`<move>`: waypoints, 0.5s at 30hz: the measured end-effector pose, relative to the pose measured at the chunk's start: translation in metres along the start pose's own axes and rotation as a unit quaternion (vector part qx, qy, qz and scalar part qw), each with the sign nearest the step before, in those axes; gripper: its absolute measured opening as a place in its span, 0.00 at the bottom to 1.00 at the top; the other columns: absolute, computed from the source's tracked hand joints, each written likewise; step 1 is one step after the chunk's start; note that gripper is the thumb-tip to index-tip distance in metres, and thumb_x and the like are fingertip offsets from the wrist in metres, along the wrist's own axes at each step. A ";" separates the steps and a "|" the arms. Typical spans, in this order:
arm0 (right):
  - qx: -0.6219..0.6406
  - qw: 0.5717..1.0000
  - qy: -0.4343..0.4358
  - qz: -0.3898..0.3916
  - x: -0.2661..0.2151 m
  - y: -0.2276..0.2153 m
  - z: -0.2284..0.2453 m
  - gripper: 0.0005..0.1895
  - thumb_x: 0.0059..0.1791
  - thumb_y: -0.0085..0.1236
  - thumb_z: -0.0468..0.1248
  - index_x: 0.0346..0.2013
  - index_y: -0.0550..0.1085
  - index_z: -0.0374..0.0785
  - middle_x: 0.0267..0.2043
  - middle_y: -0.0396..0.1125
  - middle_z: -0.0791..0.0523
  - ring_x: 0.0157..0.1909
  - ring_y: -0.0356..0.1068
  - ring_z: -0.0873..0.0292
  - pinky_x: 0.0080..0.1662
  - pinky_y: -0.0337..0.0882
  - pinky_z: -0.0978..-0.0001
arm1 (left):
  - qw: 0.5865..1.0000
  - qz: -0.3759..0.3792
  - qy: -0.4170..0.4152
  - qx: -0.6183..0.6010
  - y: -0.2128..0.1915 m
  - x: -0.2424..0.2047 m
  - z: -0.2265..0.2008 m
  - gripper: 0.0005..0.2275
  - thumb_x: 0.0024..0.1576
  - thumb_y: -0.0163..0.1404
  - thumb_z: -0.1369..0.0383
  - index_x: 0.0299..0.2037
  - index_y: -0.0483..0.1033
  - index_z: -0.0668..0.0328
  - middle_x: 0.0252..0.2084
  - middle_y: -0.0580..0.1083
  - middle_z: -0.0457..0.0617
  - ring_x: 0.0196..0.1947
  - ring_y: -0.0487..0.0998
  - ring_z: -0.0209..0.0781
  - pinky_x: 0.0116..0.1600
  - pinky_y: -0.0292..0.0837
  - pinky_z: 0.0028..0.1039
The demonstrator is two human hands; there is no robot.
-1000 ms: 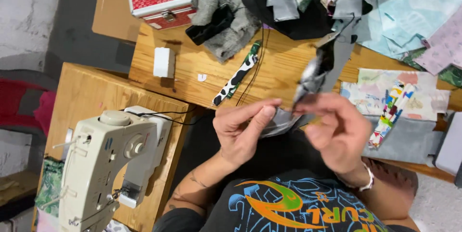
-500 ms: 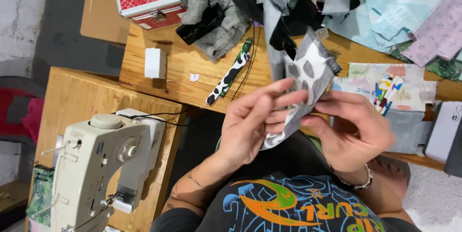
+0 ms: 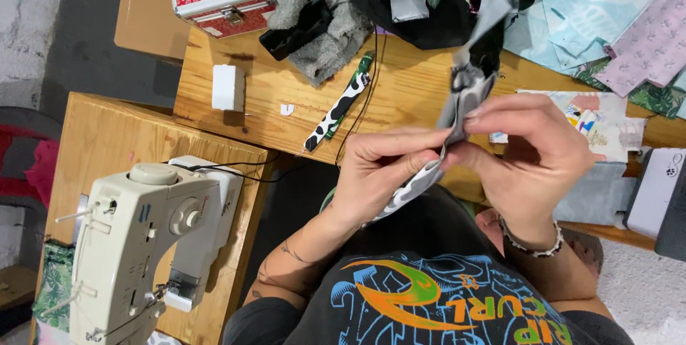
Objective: Sorting and organizing small fabric pieces on a sewing table
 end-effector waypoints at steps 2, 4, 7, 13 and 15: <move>-0.007 1.000 -0.010 0.013 0.002 0.000 0.003 0.16 0.42 0.72 0.31 0.37 0.73 0.29 0.41 0.71 0.45 0.45 0.72 0.51 0.50 0.73 0.65 | 1.000 0.006 -0.022 -0.011 -0.002 0.001 0.004 0.11 0.59 0.56 0.72 0.51 0.79 0.60 0.54 0.77 0.56 0.56 0.79 0.40 0.64 0.76 0.22; 0.028 0.999 -0.009 0.039 0.001 0.003 0.004 0.09 0.47 0.64 0.29 0.36 0.74 0.26 0.39 0.72 0.45 0.43 0.75 0.49 0.49 0.75 0.64 | 1.000 -0.001 -0.024 0.003 -0.006 0.003 0.009 0.09 0.55 0.60 0.73 0.46 0.81 0.58 0.48 0.80 0.54 0.49 0.82 0.37 0.58 0.78 0.20; 0.062 0.997 -0.013 0.047 -0.001 0.005 0.006 0.09 0.45 0.62 0.31 0.35 0.74 0.26 0.38 0.72 0.45 0.40 0.77 0.47 0.46 0.78 0.60 | 0.999 0.010 0.001 0.035 -0.004 0.005 -0.009 0.06 0.55 0.60 0.70 0.41 0.81 0.61 0.42 0.81 0.52 0.43 0.82 0.36 0.54 0.78 0.20; -0.031 0.997 -0.013 0.065 -0.004 0.004 0.015 0.08 0.51 0.57 0.31 0.36 0.76 0.25 0.35 0.72 0.44 0.36 0.74 0.49 0.44 0.72 0.63 | 0.996 -0.023 0.042 0.071 -0.005 0.006 -0.020 0.05 0.55 0.60 0.73 0.38 0.81 0.62 0.39 0.80 0.51 0.39 0.81 0.33 0.48 0.77 0.18; -0.033 0.998 -0.025 0.054 0.000 0.000 0.012 0.08 0.53 0.55 0.30 0.36 0.75 0.23 0.34 0.72 0.43 0.34 0.74 0.50 0.40 0.72 0.65 | 0.994 -0.027 0.053 0.088 -0.008 0.006 -0.029 0.04 0.57 0.58 0.73 0.39 0.79 0.62 0.37 0.79 0.50 0.37 0.79 0.34 0.47 0.74 0.19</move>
Point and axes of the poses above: each hand's wrist, its own x-axis towards the middle knuckle, its own y-axis out of the palm, z = x × y, the point moved 5 cm from there along x, towards the middle knuckle
